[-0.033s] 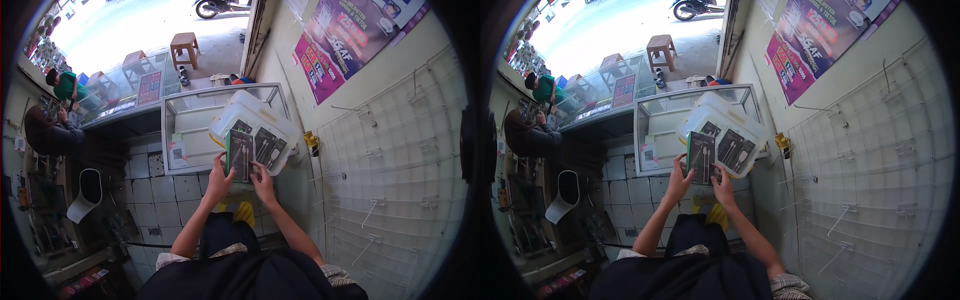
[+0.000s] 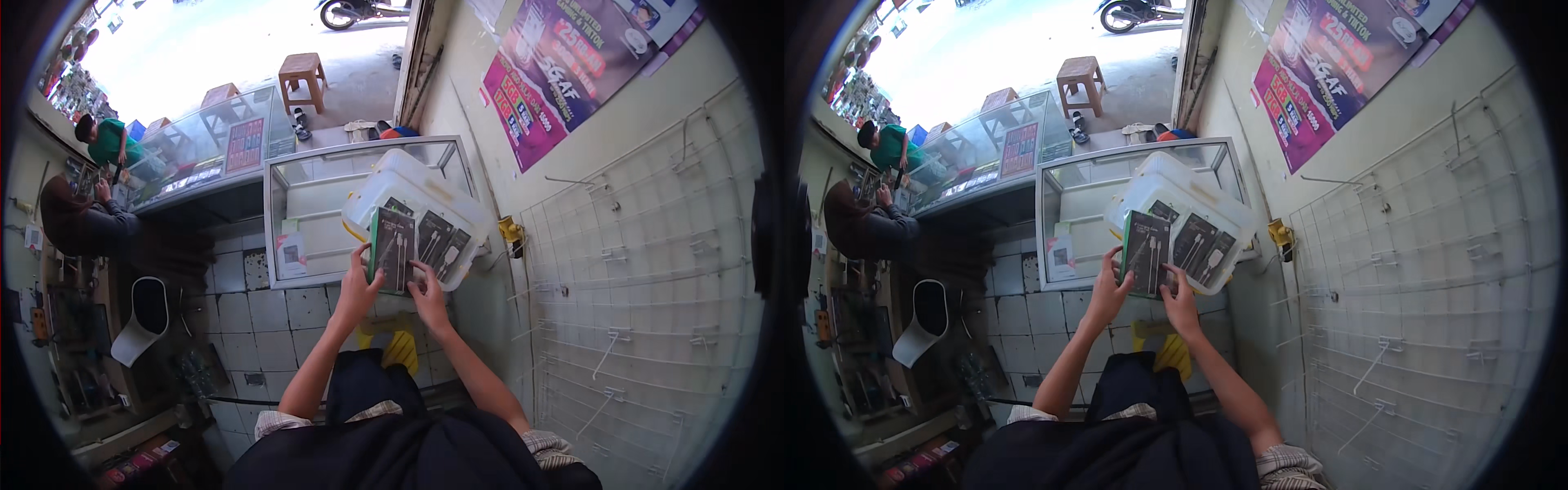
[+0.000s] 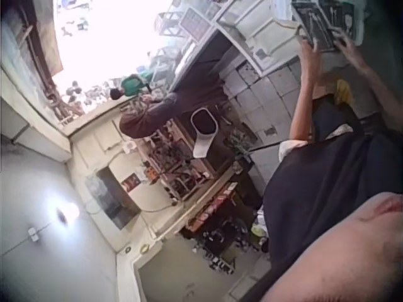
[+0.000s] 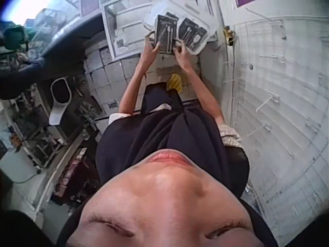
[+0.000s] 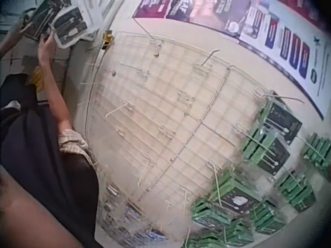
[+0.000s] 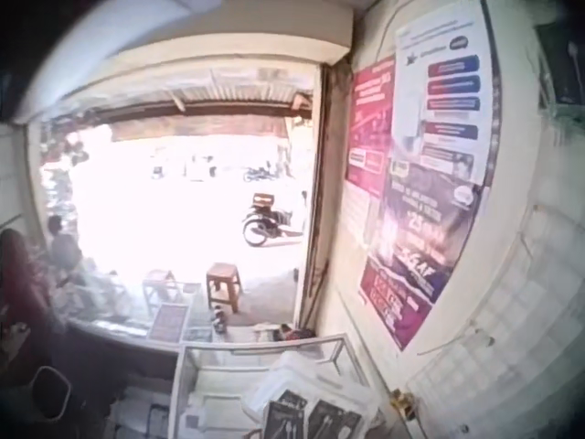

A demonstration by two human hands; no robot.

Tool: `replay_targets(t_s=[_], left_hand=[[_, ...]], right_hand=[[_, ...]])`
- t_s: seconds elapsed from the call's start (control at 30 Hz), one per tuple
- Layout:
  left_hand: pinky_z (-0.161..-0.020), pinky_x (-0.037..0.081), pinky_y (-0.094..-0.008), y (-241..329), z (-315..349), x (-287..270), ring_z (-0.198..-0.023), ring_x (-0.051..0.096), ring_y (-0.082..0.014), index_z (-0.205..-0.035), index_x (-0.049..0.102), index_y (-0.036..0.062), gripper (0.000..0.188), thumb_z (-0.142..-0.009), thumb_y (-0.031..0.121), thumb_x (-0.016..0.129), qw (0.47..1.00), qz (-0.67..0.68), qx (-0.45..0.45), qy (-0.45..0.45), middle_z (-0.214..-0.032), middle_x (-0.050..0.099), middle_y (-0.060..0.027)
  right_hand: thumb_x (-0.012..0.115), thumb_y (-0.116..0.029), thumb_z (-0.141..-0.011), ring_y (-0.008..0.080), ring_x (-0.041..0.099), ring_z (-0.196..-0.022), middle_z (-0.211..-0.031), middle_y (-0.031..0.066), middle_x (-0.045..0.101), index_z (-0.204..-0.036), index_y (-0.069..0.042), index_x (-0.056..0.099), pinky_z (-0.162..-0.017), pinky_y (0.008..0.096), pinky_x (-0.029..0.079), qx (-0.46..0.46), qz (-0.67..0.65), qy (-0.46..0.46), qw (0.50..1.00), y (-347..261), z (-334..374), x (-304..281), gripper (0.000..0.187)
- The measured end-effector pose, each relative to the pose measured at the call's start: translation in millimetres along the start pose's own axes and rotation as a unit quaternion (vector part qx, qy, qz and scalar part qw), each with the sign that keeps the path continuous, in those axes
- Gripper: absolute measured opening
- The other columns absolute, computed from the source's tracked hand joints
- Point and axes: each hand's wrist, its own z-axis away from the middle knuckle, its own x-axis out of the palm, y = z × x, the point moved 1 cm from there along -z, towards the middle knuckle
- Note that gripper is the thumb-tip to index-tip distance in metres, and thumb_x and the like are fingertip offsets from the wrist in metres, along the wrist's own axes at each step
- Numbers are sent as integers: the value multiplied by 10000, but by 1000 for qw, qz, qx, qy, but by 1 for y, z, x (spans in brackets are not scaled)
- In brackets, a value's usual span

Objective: The person takes packaged mobile accessories from a wall rack and places them into a plastic storage container on a glass counter, handling them one at a time and turning them over to check the labels.

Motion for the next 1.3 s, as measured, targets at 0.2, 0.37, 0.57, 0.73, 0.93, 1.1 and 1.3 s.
replay_targets(t_s=[0.2,0.37,0.57,0.73,0.93,1.1,1.3], left_hand=[[-767,408,-430,-66,-133,20,-904,510,-401,-1174,414,23,406,-806,146,535,975,-163,150,25,-960,545,-249],[-758,423,-444,-112,-203,45,-880,530,-391,-1162,422,31,384,-809,141,526,954,-277,90,-71,-919,566,-239],[-723,452,-465,-143,-229,71,-859,569,-390,-1144,387,49,369,-790,94,482,917,-362,-62,-156,-892,585,-232],[-741,460,-461,-151,-229,80,-894,574,-381,-1120,399,55,349,-776,92,446,873,-443,-95,-179,-926,593,-215],[-771,437,-455,-107,-199,71,-915,542,-376,-1172,404,59,471,-746,173,569,899,-412,-36,-144,-1001,564,-212],[-783,414,-383,-43,-109,61,-931,519,-306,-1068,495,58,294,-789,138,544,971,-170,169,-19,-974,572,-128],[-763,429,-340,77,-12,79,-877,560,-270,-933,577,43,153,-793,63,521,944,41,287,-158,-898,599,-107]], right_hand=[[516,-61,-778,212,557,-904,-990,150,557,-1197,-71,410,-744,303,428,52,-2,57,997,76,-109,36,432],[463,-111,-735,312,493,-1055,-1125,219,510,-1246,-23,379,-877,345,377,195,28,10,980,104,-157,54,524],[484,-6,-689,275,489,-1057,-1152,201,502,-1207,66,408,-870,308,362,276,39,-27,960,143,-185,62,529],[436,17,-668,274,495,-1052,-1130,200,519,-1176,73,444,-861,321,371,325,26,-38,944,144,-193,64,512],[423,-37,-756,250,537,-998,-1111,161,547,-1165,7,483,-831,308,396,241,3,-48,969,100,-170,36,417],[435,-58,-840,125,479,-1015,-1102,81,531,-1165,12,485,-841,235,365,134,-96,-61,984,14,-74,-38,336],[462,-95,-855,184,489,-1065,-1198,131,467,-1150,-27,495,-882,279,390,-1,12,49,999,-48,54,-129,305]])
